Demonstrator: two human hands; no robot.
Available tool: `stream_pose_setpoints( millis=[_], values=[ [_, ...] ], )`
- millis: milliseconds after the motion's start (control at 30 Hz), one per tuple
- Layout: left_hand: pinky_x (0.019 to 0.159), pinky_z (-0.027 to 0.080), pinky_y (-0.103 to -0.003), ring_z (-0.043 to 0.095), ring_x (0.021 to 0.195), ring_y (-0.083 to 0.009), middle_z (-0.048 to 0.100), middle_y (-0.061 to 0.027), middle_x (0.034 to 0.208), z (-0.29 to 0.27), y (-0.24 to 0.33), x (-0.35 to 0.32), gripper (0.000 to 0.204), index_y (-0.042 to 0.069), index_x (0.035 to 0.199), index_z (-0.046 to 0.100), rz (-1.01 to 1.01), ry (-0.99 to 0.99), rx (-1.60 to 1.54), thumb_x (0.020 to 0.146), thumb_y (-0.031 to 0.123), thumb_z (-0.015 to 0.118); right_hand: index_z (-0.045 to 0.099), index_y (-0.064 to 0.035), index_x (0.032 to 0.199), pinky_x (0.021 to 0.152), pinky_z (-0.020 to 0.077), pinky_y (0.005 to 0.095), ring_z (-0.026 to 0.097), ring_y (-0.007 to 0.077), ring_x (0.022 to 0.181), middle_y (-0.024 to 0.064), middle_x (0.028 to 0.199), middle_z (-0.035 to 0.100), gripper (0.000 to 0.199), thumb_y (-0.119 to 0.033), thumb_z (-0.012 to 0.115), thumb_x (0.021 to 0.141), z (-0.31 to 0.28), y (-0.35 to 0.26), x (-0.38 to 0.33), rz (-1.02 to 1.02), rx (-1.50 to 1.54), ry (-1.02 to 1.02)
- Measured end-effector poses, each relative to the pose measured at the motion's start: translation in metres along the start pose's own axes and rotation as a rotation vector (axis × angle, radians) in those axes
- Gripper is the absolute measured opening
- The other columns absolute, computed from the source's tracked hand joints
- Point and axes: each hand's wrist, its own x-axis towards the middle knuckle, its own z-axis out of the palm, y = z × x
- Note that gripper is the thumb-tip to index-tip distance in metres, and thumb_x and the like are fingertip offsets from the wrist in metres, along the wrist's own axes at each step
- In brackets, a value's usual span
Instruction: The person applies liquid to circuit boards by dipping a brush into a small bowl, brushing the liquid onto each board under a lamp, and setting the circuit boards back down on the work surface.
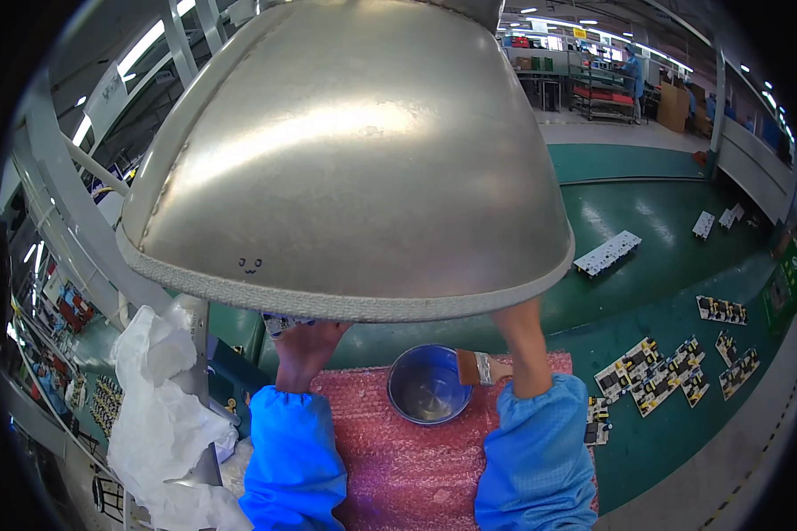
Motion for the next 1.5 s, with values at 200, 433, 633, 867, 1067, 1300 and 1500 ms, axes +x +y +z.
stream_pose_setpoints(
  millis=[200,433,633,867,1067,1300,1500],
  values=[
    [0.103,0.033,-0.059,0.040,0.127,-0.0394,0.038,-0.0124,0.143,0.013,0.012,-0.003,0.063,0.015,0.141,0.035,0.012,0.026,-0.093,0.093,0.057,0.034,0.061,-0.0006,0.102,0.082,0.0459,0.0405,0.060,0.0308,0.095,0.0166,0.099,0.063,0.022,-0.011,0.060,0.083,-0.005,0.003,0.004,0.028,0.038,0.067],
    [0.103,0.034,-0.058,0.040,0.128,-0.0386,0.041,-0.0126,0.140,0.002,0.003,-0.005,0.063,0.015,0.140,0.036,-0.004,0.036,-0.014,0.091,0.054,0.039,0.061,-0.0003,0.102,0.083,0.0456,0.0401,0.059,0.0304,0.095,0.0163,0.100,0.062,0.023,-0.011,0.060,0.083,0.009,0.008,-0.002,0.233,0.497,0.168],
    [0.106,0.030,-0.059,0.041,0.128,-0.0350,0.043,-0.0120,0.139,-0.009,-0.014,-0.010,0.058,0.011,0.137,0.039,-0.083,-0.026,0.276,0.093,0.048,0.043,0.051,-0.0026,0.119,0.090,0.0444,0.0347,0.052,0.0220,0.106,0.0094,0.115,0.053,0.032,-0.010,0.059,0.088,0.035,-0.044,-0.022,0.179,0.368,-0.191],
    [0.106,0.036,-0.052,0.044,0.124,-0.0333,0.043,-0.0130,0.138,-0.037,-0.028,-0.014,0.055,0.009,0.137,0.038,-0.161,0.046,0.257,0.093,0.041,0.049,0.056,-0.0014,0.112,0.088,0.0447,0.0370,0.056,0.0231,0.100,0.0112,0.107,0.059,0.029,-0.012,0.063,0.085,0.022,-0.058,-0.014,0.258,0.460,-0.207],
    [0.106,0.038,-0.044,0.044,0.124,-0.0265,0.045,-0.0113,0.136,-0.030,-0.013,-0.014,0.052,0.008,0.136,0.038,-0.069,0.038,0.107,0.093,0.034,0.054,0.059,-0.0024,0.109,0.087,0.0449,0.0395,0.057,0.0271,0.100,0.0134,0.106,0.061,0.029,-0.015,0.064,0.083,0.010,-0.024,-0.004,0.063,0.047,-0.132],
    [0.108,0.033,-0.036,0.042,0.126,-0.0235,0.044,-0.0085,0.138,-0.035,-0.010,-0.013,0.055,0.009,0.137,0.037,-0.009,-0.104,0.261,0.094,0.040,0.051,0.060,-0.0023,0.108,0.087,0.0448,0.0403,0.057,0.0292,0.100,0.0147,0.106,0.061,0.029,-0.015,0.064,0.083,-0.012,-0.021,-0.003,-0.028,-0.016,-0.154],
    [0.110,0.025,-0.046,0.035,0.131,-0.0256,0.038,-0.0056,0.143,0.000,0.004,-0.005,0.067,0.015,0.140,0.036,-0.047,-0.043,0.130,0.090,0.060,0.040,0.060,-0.0022,0.107,0.087,0.0448,0.0410,0.058,0.0311,0.100,0.0159,0.105,0.062,0.028,-0.015,0.063,0.082,-0.011,-0.016,-0.001,-0.068,-0.042,-0.141]
  ],
)
